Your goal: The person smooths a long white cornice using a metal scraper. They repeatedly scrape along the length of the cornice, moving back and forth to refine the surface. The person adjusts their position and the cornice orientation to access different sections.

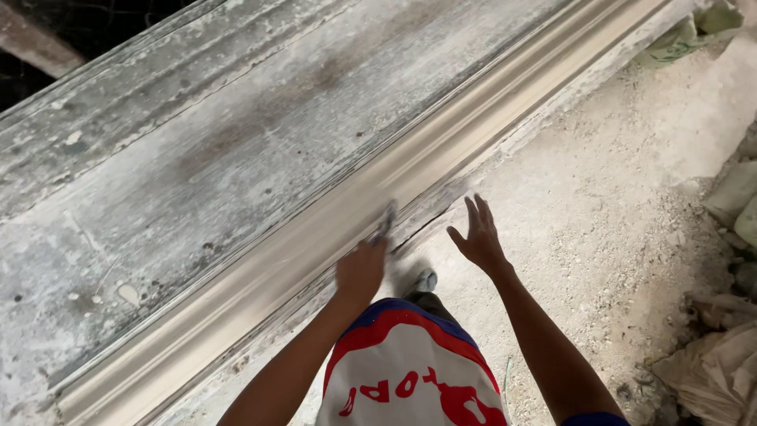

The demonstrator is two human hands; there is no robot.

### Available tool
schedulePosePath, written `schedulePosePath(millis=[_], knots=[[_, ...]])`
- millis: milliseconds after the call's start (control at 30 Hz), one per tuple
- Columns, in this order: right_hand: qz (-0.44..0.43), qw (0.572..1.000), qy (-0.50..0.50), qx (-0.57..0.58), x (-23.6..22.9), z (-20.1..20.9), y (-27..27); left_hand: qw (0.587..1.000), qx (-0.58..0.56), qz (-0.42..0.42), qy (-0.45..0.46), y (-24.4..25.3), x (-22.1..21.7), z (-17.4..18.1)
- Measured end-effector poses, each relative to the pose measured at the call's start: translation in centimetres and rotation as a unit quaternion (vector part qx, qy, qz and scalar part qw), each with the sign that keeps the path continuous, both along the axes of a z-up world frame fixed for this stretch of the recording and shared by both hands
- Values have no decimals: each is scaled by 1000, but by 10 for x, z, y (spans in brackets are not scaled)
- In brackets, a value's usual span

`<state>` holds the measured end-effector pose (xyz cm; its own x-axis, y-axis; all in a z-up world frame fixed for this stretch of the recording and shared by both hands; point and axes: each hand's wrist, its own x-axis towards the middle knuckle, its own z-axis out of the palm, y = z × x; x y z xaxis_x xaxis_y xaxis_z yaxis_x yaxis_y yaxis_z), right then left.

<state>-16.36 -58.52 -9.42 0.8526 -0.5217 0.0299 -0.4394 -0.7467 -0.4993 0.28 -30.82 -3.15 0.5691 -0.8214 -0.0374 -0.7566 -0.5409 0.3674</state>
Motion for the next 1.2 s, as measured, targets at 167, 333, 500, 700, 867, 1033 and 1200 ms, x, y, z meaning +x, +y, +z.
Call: schedulePosePath(millis=[167, 333, 500, 700, 867, 1033, 1200], knots=[[-83, 990, 66, 91, -24, 1, -20, 1000, 0, 12, -3, -30, -3, 7], [-78, 988, 56, 122, -7, -1, -61, 1000, 0, 23, 14, -170, -2, -1], [-14, 995, -11, 102, -1, -8, -128, 998, 2, 39, 41, -308, -11, -5], [26, 994, -27, 102, -30, -12, -250, 998, 15, 49, 25, -413, -14, -14], [14, 994, -22, 103, -67, -7, -341, 995, 97, 26, 25, -361, -8, 12], [-24, 991, -10, 131, -79, 0, -393, 989, 136, 53, -8, -326, -14, 30], [1, 988, -18, 154, -58, 7, -417, 992, 109, 39, -58, -449, -19, -8]])
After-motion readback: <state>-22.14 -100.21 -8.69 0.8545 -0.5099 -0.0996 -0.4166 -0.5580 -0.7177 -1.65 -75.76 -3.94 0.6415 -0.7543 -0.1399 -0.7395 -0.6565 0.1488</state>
